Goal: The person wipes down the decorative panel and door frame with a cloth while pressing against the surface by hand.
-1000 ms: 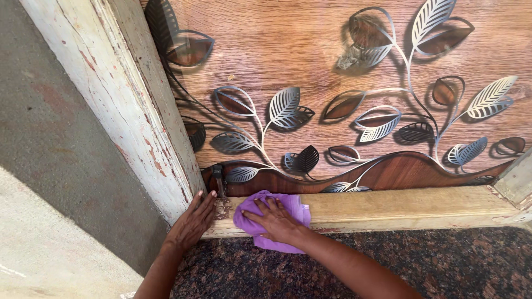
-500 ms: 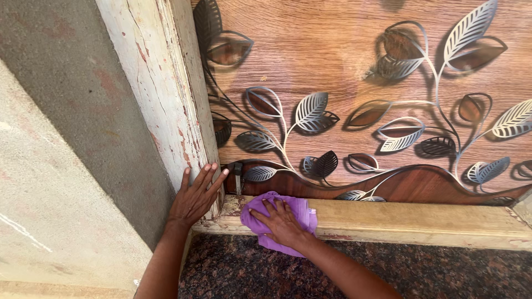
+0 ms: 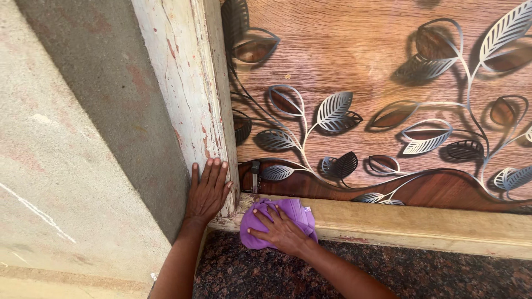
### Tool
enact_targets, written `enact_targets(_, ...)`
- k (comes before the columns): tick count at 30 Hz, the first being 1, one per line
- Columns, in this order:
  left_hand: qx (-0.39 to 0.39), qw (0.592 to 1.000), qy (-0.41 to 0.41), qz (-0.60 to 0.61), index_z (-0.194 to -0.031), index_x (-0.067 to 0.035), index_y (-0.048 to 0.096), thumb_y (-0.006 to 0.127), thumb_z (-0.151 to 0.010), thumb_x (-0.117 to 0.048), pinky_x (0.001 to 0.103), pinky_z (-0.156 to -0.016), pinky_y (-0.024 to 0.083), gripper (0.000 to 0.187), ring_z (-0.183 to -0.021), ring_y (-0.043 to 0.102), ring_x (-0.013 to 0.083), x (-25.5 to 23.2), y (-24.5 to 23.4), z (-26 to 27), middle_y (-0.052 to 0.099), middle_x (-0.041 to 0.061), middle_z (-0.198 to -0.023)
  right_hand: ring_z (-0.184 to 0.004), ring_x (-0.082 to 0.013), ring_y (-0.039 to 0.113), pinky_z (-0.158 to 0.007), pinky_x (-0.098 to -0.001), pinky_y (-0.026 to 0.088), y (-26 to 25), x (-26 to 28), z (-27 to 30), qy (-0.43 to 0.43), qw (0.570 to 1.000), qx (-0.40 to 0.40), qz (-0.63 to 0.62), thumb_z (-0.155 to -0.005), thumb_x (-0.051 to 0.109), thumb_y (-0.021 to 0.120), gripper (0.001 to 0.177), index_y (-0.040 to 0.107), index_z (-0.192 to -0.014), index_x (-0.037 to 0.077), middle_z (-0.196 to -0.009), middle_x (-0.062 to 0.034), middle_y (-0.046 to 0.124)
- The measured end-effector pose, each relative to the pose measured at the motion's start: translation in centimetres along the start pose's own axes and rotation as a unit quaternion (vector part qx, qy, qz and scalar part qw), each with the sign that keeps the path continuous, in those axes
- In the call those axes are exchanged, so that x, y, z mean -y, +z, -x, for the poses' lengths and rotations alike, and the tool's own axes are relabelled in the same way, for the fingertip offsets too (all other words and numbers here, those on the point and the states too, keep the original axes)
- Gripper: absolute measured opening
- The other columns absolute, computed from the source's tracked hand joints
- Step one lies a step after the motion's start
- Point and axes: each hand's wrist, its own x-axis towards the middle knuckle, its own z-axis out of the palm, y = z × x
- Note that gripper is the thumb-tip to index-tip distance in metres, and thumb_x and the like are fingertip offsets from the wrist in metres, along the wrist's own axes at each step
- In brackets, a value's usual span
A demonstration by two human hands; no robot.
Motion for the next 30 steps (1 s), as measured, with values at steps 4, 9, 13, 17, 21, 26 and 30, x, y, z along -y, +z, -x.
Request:
enact_targets(4, 0.012, 1.0, -0.013, 0.018, -0.156, -0.007, 0.041, 0.051, -0.104, -0.036, 0.057, -0.126, 0.019, 0.06, -0.155, 0.023, 0.0266, -0.8, -3.7, -1.0, 0.033, 0.013, -0.165, -0.145, -0.0481, 0.034, -0.109, -0.0662, 0.037, -0.4, 0.5, 0.2, -0.001, 1.0, 0.027, -0.002, -0.09, 0.012, 0.066, 0.062, 0.052, -0.147, 0.032, -0.162, -0.0215, 0.033)
enact_targets(9, -0.062, 0.996, -0.02, 0.057, -0.15, -0.009, 0.054, 0.052, -0.108, -0.03, 0.052, -0.132, 0.021, 0.047, -0.153, 0.037, 0.0199, -1.0, -9.2, -2.8, 0.051, 0.008, -0.157, -0.144, -0.0462, 0.038, -0.112, -0.0654, 0.037, -5.0, 2.6, -3.3, -0.057, 0.993, -0.105, 0.026, -0.093, 0.012, 0.063, 0.053, 0.059, -0.145, 0.024, -0.158, -0.0208, 0.04)
enact_targets(13, -0.086, 0.996, -0.039, 0.01, -0.15, -0.004, 0.048, 0.051, -0.107, -0.029, 0.054, -0.128, 0.021, 0.05, -0.153, 0.034, 0.0279, -0.7, -12.0, -5.4, 0.047, 0.012, -0.158, -0.148, -0.0413, 0.037, -0.122, -0.0704, 0.024, -8.9, 5.1, -8.7, -0.096, 0.972, -0.202, 0.074, -0.095, 0.012, 0.066, 0.048, 0.057, -0.142, 0.018, -0.153, -0.0115, 0.046)
enact_targets(17, -0.038, 0.993, -0.111, 0.021, -0.157, -0.002, 0.037, 0.049, -0.106, -0.028, 0.051, -0.127, 0.021, 0.059, -0.155, 0.029, 0.0304, 0.2, -12.4, -6.2, 0.036, 0.017, -0.165, -0.151, -0.0361, 0.029, -0.122, -0.0703, 0.01, -9.1, 5.9, -11.8, -0.029, 0.986, -0.141, 0.081, -0.085, 0.008, 0.068, 0.063, 0.053, -0.144, 0.021, -0.153, -0.0111, 0.046)
enact_targets(21, -0.017, 0.995, -0.092, 0.02, -0.159, 0.003, 0.026, 0.046, -0.108, -0.031, 0.05, -0.128, 0.022, 0.065, -0.155, 0.024, 0.0372, 0.5, -11.0, -5.9, 0.025, 0.024, -0.166, -0.153, -0.0317, 0.023, -0.121, -0.0638, 0.002, -4.9, 5.5, -10.6, -0.013, 0.99, -0.111, 0.087, -0.077, 0.005, 0.068, 0.077, 0.049, -0.15, 0.022, -0.159, -0.0102, 0.041)
enact_targets(26, -0.026, 0.995, -0.086, 0.04, -0.16, 0.004, 0.024, 0.045, -0.109, -0.031, 0.048, -0.127, 0.025, 0.065, -0.156, 0.022, 0.0402, 0.5, -10.1, -5.4, 0.022, 0.026, -0.167, -0.155, -0.0304, 0.022, -0.124, -0.062, 0.002, -1.3, 6.4, -10.3, -0.022, 0.991, -0.11, 0.071, -0.088, 0.012, 0.061, 0.066, 0.048, -0.152, 0.017, -0.16, -0.0117, 0.039)
enact_targets(30, -0.017, 0.995, -0.092, 0.021, -0.16, 0.002, 0.024, 0.046, -0.109, -0.034, 0.048, -0.127, 0.026, 0.067, -0.157, 0.02, 0.0381, 0.4, -10.1, -5.4, 0.022, 0.023, -0.168, -0.155, -0.0304, 0.021, -0.123, -0.0615, 0.0, -0.7, 7.3, -10.4, -0.027, 0.989, -0.045, 0.138, -0.093, 0.022, 0.054, 0.06, 0.046, -0.152, 0.015, -0.162, -0.0088, 0.037)
